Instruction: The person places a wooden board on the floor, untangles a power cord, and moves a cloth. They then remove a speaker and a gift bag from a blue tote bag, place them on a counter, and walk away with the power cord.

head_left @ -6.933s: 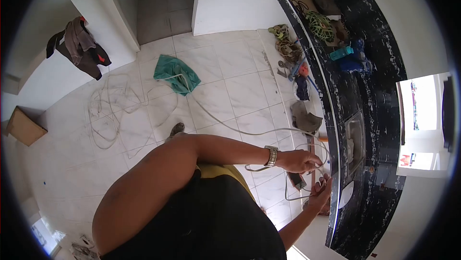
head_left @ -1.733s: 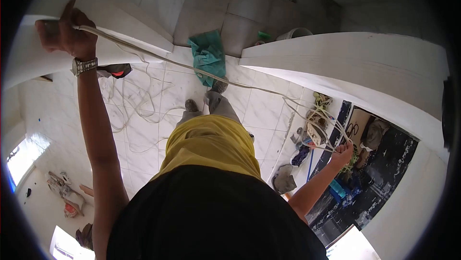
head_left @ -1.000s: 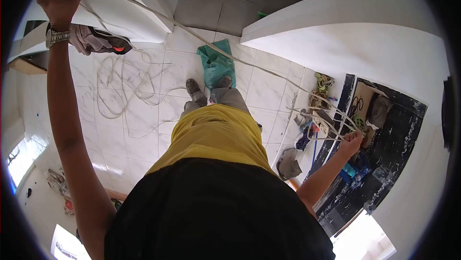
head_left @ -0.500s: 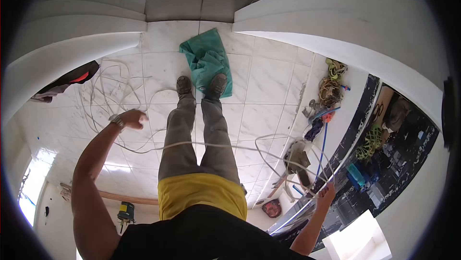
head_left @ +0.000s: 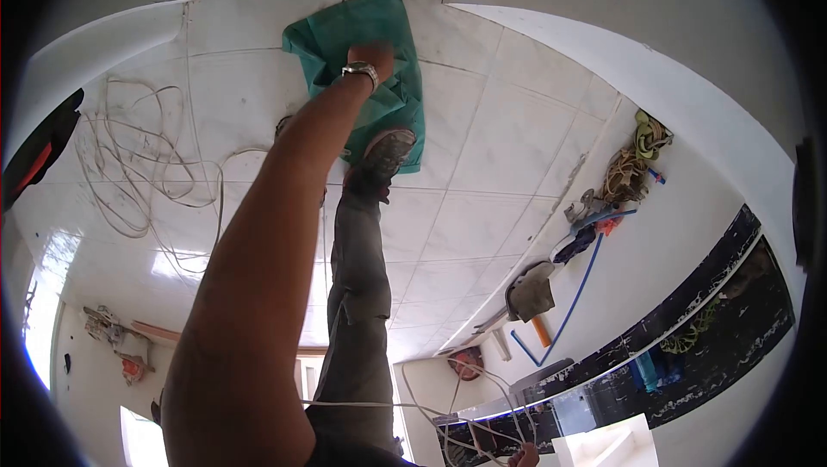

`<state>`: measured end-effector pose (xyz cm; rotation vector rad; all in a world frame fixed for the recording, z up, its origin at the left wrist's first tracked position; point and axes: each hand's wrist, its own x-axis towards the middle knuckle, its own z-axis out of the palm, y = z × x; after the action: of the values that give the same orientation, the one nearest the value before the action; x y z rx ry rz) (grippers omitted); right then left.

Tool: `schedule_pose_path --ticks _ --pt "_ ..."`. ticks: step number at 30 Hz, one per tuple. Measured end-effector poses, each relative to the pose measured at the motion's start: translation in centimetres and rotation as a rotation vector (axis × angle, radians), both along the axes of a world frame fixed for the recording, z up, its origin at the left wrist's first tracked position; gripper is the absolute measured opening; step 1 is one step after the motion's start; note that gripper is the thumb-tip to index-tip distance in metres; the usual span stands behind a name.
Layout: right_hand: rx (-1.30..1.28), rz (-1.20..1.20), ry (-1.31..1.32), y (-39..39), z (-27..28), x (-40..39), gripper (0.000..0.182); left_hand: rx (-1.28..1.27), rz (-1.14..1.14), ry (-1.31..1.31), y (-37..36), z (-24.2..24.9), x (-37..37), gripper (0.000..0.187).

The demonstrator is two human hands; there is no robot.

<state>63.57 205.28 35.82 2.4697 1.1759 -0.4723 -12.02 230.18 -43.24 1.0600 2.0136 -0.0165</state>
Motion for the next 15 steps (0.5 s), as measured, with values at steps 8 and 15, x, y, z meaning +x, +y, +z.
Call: schedule_pose_path --ticks 8,15 --pt "0.21 -0.842 0.071 2.2 -6.9 -12.6 0.028 0.209 1.272 -0.291 -7.2 0.0 -17.0 0.028" --pt "0.156 -0.763 0.124 1.1 -10.0 -9.1 0.023 0.532 0.597 0.389 -8.8 -0.5 -12.3 0.034"
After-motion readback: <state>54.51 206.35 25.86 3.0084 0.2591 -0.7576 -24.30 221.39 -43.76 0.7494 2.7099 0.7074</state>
